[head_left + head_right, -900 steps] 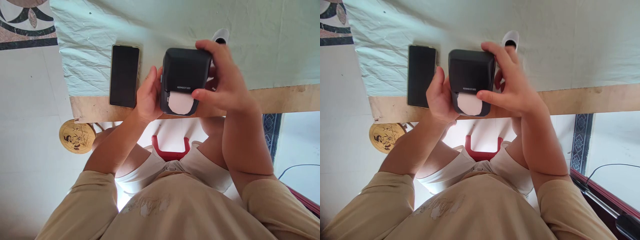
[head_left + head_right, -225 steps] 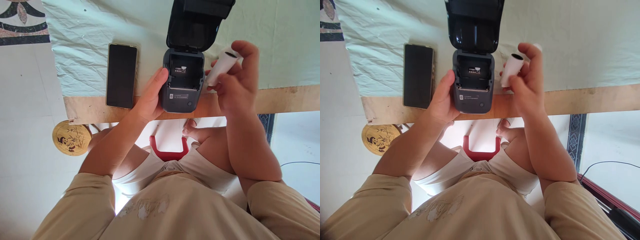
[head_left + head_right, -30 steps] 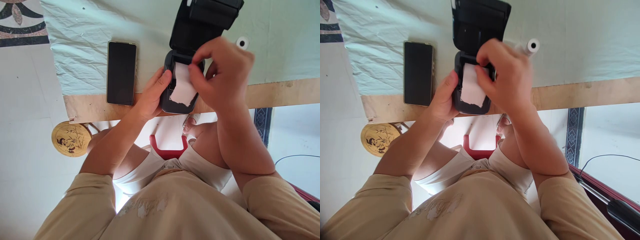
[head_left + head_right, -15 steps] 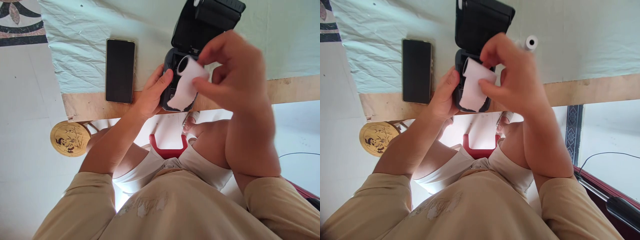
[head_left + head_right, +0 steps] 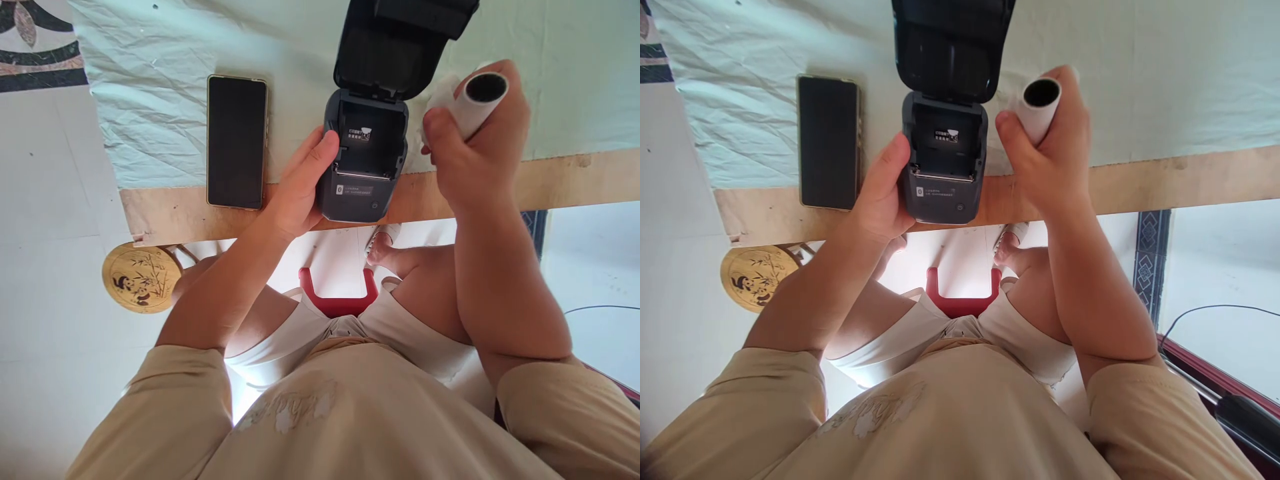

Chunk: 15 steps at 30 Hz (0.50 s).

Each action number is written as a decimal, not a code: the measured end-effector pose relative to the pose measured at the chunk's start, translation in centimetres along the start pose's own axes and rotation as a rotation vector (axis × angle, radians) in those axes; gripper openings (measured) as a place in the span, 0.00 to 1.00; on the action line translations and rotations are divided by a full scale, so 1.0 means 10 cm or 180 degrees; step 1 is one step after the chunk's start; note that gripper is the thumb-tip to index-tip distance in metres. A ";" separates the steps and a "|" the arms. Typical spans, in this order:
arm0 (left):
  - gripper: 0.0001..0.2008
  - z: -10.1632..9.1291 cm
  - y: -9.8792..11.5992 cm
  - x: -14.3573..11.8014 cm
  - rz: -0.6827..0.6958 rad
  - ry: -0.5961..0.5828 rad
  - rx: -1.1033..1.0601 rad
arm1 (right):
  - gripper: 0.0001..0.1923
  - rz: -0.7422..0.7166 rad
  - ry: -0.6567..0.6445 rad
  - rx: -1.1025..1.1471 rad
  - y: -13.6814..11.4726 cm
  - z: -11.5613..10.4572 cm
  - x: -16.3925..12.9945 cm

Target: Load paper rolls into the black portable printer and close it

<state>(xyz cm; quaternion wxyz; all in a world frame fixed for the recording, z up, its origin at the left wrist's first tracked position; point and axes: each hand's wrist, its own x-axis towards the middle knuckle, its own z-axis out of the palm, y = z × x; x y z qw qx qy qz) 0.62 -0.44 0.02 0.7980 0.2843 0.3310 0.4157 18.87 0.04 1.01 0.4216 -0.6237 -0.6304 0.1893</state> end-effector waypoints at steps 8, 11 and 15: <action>0.17 -0.01 -0.02 0.02 -0.0013 0.0063 -0.0019 | 0.10 -0.0207 -0.0226 -0.0964 0.03 -0.05 -0.02; 0.17 -0.02 -0.02 0.01 0.0040 0.0067 -0.0058 | 0.17 -0.0298 -0.0241 -0.0907 0.08 -0.04 -0.02; 0.14 -0.03 -0.03 0.01 0.0121 0.0062 -0.0037 | 0.22 -0.0264 -0.0381 -0.0958 0.13 0.00 -0.02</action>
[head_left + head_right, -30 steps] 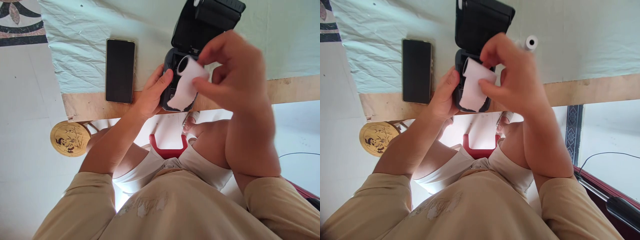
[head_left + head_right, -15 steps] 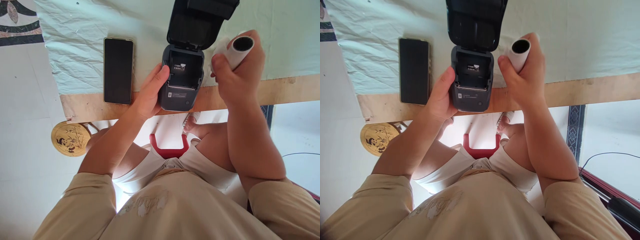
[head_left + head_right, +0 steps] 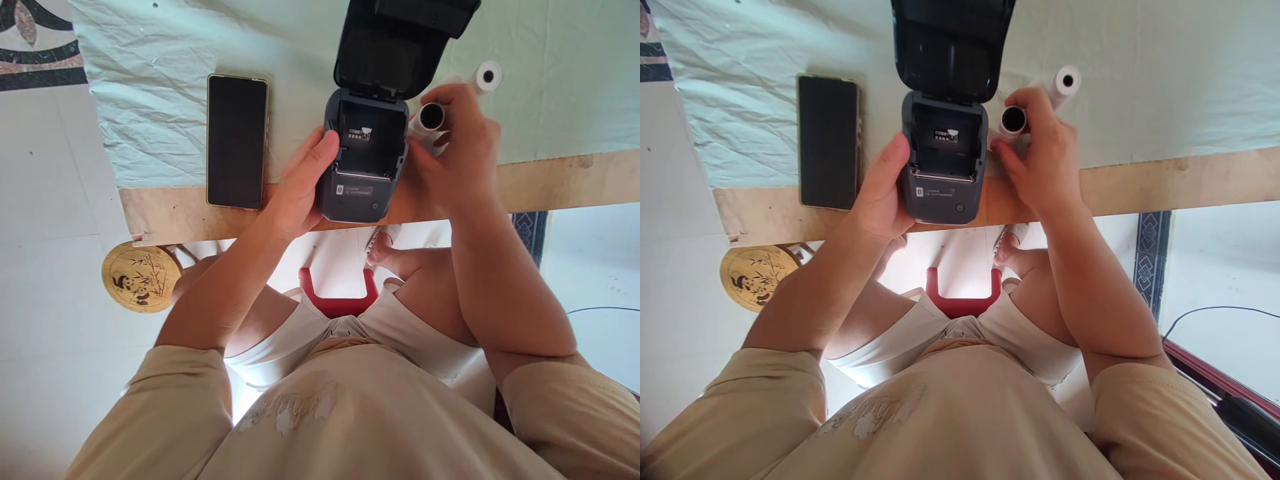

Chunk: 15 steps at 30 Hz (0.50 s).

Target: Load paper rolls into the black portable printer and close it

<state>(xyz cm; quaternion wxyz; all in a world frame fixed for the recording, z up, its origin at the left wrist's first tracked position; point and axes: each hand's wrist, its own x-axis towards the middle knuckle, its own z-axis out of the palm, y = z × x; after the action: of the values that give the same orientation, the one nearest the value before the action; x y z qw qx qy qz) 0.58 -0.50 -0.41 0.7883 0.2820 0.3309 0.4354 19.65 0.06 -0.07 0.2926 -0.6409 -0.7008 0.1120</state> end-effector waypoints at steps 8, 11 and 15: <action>0.16 0.01 0.03 0.00 -0.0163 -0.0077 -0.0039 | 0.23 -0.0431 0.1389 0.0281 0.04 -0.18 0.02; 0.16 0.04 0.05 -0.01 -0.0209 -0.0098 0.0046 | 0.26 -0.0318 0.1417 0.0156 0.19 -0.14 0.11; 0.15 0.06 0.04 0.00 -0.0173 0.0004 0.0062 | 0.25 0.0140 0.0685 -0.0056 0.35 0.00 0.22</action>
<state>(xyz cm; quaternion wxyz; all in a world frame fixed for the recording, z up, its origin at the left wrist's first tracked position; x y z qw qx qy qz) 0.85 -0.40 0.31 0.7968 0.2802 0.3432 0.4108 22.58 2.69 -1.38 0.3580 -0.6669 -0.6521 0.0427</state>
